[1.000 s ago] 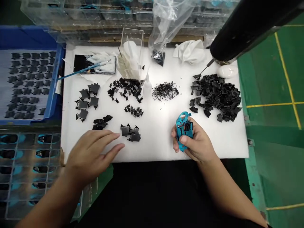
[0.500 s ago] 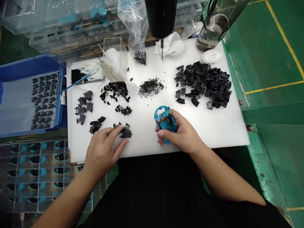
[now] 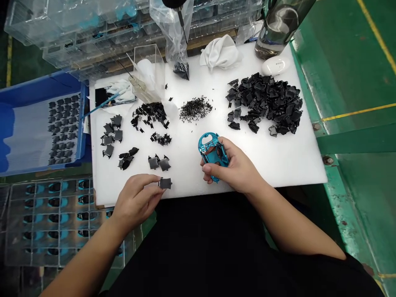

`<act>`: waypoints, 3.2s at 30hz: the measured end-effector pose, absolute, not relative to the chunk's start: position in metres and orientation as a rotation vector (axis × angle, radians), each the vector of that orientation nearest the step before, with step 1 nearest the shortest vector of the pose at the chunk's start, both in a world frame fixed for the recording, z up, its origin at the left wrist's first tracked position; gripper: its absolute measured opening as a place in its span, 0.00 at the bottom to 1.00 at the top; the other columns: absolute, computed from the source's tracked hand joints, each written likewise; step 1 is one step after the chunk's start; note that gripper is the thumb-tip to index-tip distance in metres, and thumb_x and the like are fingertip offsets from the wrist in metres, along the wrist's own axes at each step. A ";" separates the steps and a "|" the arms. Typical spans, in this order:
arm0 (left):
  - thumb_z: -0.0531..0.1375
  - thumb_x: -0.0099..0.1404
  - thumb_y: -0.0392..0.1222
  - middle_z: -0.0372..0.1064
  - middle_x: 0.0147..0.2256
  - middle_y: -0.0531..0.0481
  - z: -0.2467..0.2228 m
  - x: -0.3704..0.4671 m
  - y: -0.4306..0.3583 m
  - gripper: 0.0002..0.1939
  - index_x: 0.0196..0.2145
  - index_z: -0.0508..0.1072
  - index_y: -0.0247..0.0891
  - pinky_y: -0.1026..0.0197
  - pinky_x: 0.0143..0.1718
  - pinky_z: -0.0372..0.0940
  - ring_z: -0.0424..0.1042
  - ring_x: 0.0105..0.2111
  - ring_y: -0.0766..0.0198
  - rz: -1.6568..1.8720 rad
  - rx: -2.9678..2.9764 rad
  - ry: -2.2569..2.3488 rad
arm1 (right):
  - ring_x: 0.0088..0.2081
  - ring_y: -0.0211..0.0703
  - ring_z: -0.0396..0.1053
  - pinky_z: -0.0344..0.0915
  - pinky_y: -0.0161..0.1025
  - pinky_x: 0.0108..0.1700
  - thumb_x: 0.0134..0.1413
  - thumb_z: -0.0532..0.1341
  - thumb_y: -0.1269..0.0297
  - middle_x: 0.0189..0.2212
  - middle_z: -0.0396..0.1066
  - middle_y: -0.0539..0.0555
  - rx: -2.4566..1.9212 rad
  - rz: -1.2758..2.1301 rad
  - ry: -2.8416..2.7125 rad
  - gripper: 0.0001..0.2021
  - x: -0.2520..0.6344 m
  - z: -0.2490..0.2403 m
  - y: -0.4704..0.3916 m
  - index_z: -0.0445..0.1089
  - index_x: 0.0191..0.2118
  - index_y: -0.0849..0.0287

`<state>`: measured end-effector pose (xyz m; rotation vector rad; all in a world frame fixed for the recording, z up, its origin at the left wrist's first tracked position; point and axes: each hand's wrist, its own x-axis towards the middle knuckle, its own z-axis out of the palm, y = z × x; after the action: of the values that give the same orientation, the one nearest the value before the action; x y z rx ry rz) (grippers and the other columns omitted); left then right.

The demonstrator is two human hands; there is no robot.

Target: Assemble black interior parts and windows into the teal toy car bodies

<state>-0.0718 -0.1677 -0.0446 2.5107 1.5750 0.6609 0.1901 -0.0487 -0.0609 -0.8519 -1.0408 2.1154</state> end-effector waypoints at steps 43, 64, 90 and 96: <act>0.55 0.69 0.32 0.78 0.36 0.45 -0.018 0.002 -0.135 0.10 0.43 0.75 0.30 0.54 0.27 0.55 0.68 0.28 0.60 0.620 2.789 1.882 | 0.47 0.50 0.76 0.72 0.48 0.50 0.61 0.60 0.49 0.43 0.79 0.54 -0.929 2.382 -0.328 0.21 0.133 -0.051 -0.080 0.70 0.55 0.53; 0.55 0.67 0.30 0.77 0.35 0.45 -0.023 0.001 -0.136 0.11 0.43 0.76 0.30 0.53 0.27 0.55 0.66 0.28 0.58 0.543 2.713 1.872 | 0.45 0.47 0.76 0.73 0.45 0.47 0.66 0.55 0.50 0.45 0.78 0.53 -0.841 2.415 -0.358 0.21 0.134 -0.057 -0.082 0.65 0.61 0.48; 0.55 0.68 0.30 0.75 0.31 0.44 -0.015 0.000 -0.136 0.09 0.39 0.75 0.29 0.54 0.28 0.59 0.71 0.30 0.58 0.512 2.779 1.767 | 0.49 0.50 0.74 0.71 0.49 0.52 0.64 0.57 0.45 0.46 0.77 0.54 -0.868 2.366 -0.508 0.26 0.134 -0.056 -0.085 0.65 0.62 0.49; 0.55 0.68 0.30 0.74 0.29 0.44 -0.012 0.002 -0.138 0.08 0.35 0.75 0.30 0.54 0.28 0.60 0.72 0.29 0.57 0.442 2.804 1.764 | 0.50 0.48 0.74 0.69 0.48 0.54 0.66 0.55 0.48 0.48 0.77 0.54 -0.840 2.347 -0.539 0.24 0.134 -0.061 -0.087 0.64 0.63 0.50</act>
<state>0.0021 -0.1378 -0.0118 2.8043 1.7637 0.4420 0.1340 -0.0874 -0.0611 -0.8398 -0.5389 2.3474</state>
